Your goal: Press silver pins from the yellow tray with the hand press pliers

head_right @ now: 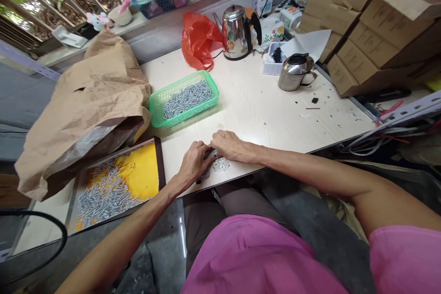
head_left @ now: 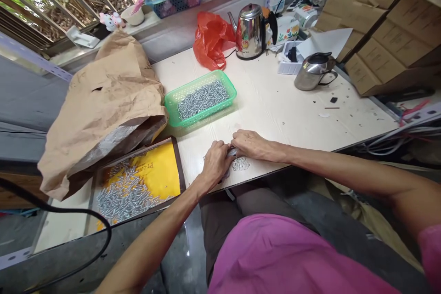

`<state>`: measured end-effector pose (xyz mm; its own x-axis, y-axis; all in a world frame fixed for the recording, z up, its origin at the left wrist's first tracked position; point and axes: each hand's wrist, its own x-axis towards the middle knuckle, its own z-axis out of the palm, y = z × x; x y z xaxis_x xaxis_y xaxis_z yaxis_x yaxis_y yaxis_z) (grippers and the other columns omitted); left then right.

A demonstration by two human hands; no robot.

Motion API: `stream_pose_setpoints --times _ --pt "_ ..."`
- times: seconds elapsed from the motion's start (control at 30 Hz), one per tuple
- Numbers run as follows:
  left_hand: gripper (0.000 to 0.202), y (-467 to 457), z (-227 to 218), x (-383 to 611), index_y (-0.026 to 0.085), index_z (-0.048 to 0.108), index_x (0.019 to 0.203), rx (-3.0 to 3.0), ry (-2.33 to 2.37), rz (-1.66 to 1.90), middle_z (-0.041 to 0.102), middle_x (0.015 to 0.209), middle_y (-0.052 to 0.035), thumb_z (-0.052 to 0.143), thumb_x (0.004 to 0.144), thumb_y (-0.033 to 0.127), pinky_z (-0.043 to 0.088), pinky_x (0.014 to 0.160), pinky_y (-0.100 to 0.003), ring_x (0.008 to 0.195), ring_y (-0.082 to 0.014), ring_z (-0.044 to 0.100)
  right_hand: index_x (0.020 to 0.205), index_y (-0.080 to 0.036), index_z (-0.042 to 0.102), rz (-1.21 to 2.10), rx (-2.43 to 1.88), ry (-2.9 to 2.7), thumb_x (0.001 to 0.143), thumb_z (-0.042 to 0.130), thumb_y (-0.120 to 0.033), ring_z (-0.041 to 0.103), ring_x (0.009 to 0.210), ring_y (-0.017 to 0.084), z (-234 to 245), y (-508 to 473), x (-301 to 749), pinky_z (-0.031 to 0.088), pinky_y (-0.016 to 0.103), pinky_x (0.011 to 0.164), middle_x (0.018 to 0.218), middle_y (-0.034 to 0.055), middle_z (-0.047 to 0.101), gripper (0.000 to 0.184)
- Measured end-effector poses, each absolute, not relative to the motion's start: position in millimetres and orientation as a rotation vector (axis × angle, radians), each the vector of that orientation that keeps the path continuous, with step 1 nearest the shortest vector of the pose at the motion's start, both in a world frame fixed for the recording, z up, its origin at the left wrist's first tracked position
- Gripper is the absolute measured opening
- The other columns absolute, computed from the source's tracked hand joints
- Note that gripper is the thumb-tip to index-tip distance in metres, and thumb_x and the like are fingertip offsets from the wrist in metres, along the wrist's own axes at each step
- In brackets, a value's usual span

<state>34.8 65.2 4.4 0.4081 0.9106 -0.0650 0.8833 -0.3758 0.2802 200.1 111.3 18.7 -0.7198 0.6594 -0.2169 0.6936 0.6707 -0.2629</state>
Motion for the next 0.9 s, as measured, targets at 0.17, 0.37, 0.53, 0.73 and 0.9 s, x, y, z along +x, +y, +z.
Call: stream_pose_setpoints --times 0.17,0.37,0.53,0.73,0.9 --pt "0.011 71.1 4.2 35.5 0.018 0.067 0.089 2.389 1.558 0.186 0.060 0.084 -0.0063 0.059 0.087 0.025 0.047 0.077 -0.033 0.090 -0.0221 0.055 0.095 -0.011 0.067 -0.498 1.176 2.768 0.091 0.054 -0.025 0.060 0.093 0.022 9.4 110.3 200.9 0.040 0.028 0.075 0.094 0.0129 0.066 0.020" --pt "0.023 49.9 -5.3 36.0 0.015 0.060 0.111 2.459 1.579 0.252 0.060 0.121 -0.0133 0.054 0.090 0.020 0.049 0.093 -0.043 0.115 -0.0276 0.053 0.099 -0.011 0.068 -0.406 1.022 2.870 0.080 0.068 -0.045 0.055 0.097 0.026 16.5 120.1 208.7 0.039 0.031 0.075 0.099 0.0143 0.063 0.039" --pt "0.034 5.3 -30.4 46.4 0.016 0.051 0.127 2.509 1.518 0.524 0.047 0.142 -0.0154 0.037 0.096 0.016 0.039 0.109 -0.051 0.137 -0.0278 0.038 0.094 -0.014 0.069 -0.469 0.957 2.921 0.090 0.057 -0.037 0.056 0.086 0.020 10.4 136.5 218.3 0.035 0.029 0.075 0.094 0.0101 0.063 0.026" --pt "0.033 -5.7 -31.6 59.8 0.015 0.052 0.126 2.411 1.512 0.598 0.059 0.129 -0.0154 0.036 0.097 0.021 0.035 0.110 -0.053 0.128 -0.0270 0.049 0.095 -0.013 0.067 -0.291 1.246 2.935 0.090 0.053 -0.019 0.053 0.093 0.021 5.4 153.8 203.8 0.032 0.031 0.077 0.099 0.0100 0.064 0.016" --pt "0.033 -10.7 -24.4 62.6 0.013 0.053 0.125 2.389 1.482 0.663 0.059 0.126 -0.0167 0.037 0.097 0.022 0.042 0.104 -0.050 0.125 -0.0279 0.051 0.095 -0.021 0.070 -0.270 0.820 3.034 0.090 0.052 -0.021 0.049 0.096 0.023 24.8 124.5 160.7 0.029 0.033 0.074 0.101 0.0088 0.061 0.018"
